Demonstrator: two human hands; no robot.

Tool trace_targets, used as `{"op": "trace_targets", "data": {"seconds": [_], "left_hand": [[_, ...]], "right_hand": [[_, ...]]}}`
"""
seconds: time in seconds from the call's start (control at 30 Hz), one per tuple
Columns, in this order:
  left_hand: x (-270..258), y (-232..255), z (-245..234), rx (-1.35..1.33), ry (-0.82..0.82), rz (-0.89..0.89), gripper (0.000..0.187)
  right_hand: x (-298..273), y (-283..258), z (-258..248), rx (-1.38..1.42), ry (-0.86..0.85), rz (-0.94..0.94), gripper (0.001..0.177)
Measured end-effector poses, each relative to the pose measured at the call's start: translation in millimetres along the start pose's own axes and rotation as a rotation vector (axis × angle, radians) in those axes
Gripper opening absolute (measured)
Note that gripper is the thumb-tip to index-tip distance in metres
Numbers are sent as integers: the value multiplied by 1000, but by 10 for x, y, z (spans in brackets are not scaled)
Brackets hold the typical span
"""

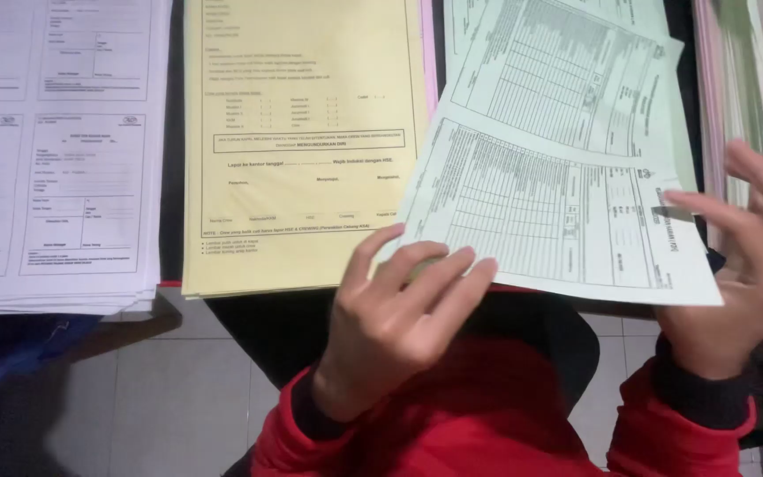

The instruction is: Sorting and organizing printed forms and documents into different stacks and folders

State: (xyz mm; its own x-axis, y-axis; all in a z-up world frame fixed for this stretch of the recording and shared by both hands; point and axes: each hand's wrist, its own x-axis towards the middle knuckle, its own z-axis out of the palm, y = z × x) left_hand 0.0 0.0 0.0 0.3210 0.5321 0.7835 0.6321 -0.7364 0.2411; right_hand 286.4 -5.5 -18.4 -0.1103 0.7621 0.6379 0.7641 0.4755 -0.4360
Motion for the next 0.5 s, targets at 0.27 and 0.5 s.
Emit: {"op": "trace_targets", "data": {"seconds": [0.27, 0.5], "left_hand": [[177, 216, 420, 73, 32, 92, 13], [163, 229, 652, 108, -84, 34, 20]], "right_hand": [[-112, -31, -237, -195, -109, -86, 33], [-82, 88, -117, -353, -21, -85, 27]]}}
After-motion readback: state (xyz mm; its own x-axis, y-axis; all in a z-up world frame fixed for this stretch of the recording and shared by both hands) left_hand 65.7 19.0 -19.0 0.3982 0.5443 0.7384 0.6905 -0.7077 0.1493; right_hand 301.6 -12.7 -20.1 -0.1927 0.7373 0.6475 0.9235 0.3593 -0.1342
